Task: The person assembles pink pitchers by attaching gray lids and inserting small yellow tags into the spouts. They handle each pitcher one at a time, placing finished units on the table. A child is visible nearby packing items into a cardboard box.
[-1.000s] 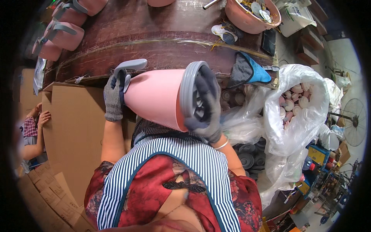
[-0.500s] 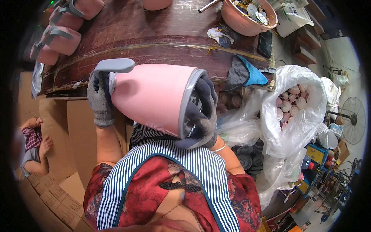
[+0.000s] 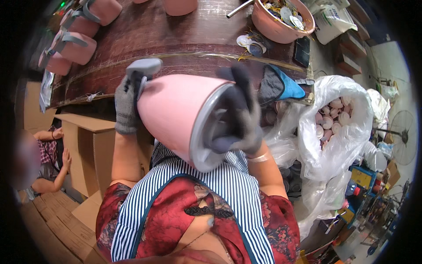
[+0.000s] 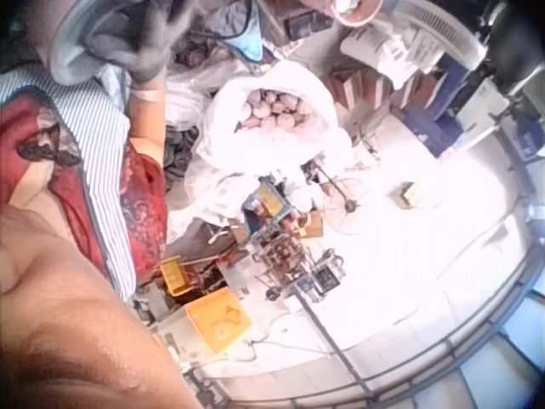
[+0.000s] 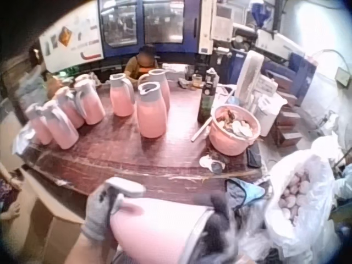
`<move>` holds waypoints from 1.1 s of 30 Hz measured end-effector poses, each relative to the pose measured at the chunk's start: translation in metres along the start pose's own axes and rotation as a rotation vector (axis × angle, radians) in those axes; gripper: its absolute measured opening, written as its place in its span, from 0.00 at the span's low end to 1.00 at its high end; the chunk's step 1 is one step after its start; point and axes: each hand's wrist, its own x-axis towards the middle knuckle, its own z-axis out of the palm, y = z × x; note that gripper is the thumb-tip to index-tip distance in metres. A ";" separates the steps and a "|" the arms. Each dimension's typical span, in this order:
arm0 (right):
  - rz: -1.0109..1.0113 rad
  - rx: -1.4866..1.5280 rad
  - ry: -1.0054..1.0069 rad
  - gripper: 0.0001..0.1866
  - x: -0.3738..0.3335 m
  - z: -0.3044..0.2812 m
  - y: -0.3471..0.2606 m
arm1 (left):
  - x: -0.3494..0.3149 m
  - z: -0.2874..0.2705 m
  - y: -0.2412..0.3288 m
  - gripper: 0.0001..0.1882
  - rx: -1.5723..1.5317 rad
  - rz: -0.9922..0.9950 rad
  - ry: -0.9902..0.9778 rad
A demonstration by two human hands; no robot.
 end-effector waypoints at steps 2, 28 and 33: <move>-0.141 -0.067 -0.173 0.48 0.040 0.000 -0.025 | 0.004 -0.007 0.024 0.20 0.191 0.003 -0.021; 0.264 0.052 0.133 0.51 0.001 0.043 -0.007 | -0.004 0.000 0.088 0.13 0.796 0.214 0.191; 0.060 0.087 0.169 0.56 0.020 0.042 0.000 | 0.036 -0.040 0.072 0.14 0.861 0.302 0.021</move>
